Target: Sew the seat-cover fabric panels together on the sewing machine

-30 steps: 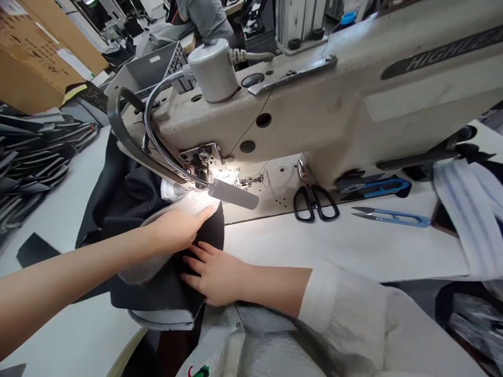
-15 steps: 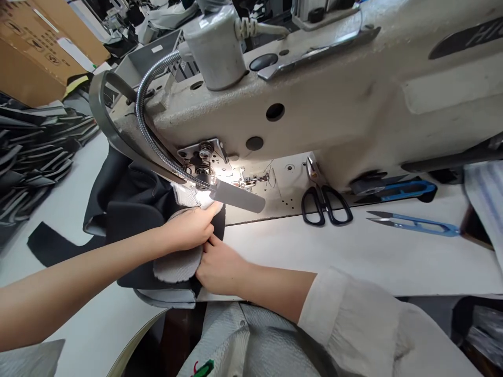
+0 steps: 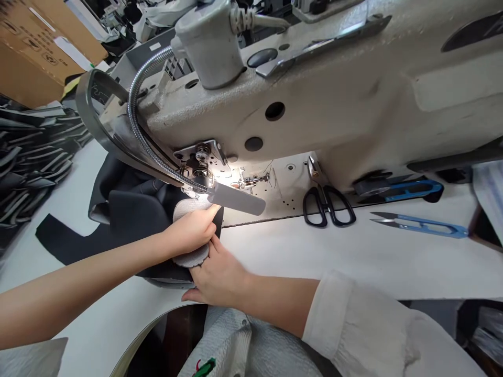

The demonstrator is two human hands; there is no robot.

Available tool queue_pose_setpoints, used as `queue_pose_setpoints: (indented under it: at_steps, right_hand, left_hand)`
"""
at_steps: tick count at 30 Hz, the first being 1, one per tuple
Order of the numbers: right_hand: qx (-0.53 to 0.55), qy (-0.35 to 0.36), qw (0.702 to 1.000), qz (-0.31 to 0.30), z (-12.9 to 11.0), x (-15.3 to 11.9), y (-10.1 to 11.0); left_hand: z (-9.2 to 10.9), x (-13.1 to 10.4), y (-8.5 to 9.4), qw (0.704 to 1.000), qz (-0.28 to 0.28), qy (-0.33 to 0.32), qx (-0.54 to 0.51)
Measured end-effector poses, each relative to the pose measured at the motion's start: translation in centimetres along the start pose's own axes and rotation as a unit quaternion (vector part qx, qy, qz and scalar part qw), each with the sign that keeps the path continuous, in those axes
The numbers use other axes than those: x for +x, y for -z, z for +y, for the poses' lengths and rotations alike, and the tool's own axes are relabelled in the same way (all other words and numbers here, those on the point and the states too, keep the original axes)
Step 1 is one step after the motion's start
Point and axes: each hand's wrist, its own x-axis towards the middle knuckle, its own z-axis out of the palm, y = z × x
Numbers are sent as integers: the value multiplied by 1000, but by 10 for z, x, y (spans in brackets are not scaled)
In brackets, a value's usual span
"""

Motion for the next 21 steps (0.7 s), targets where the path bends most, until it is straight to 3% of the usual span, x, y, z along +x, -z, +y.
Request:
queue_pose_setpoints:
  at_steps: [3, 8, 13, 16, 21]
  right_hand:
    - [-32, 38, 998, 39, -4, -6, 1]
    - [-79, 47, 996, 11, -9, -10, 6]
    - [-163, 33, 986, 34, -20, -12, 1]
    - [-197, 32, 979, 45, -23, -15, -4]
    - [-214, 28, 974, 72, -12, -18, -3]
  left_hand:
    - [1, -2, -5, 1000, -11, 0, 4]
    - [-1, -17, 3, 992, -76, 34, 93]
    - [-8, -27, 12, 988, -142, -16, 50]
    - [-7, -20, 13, 992, -129, -2, -12]
    - [0, -8, 8, 999, -42, 10, -28]
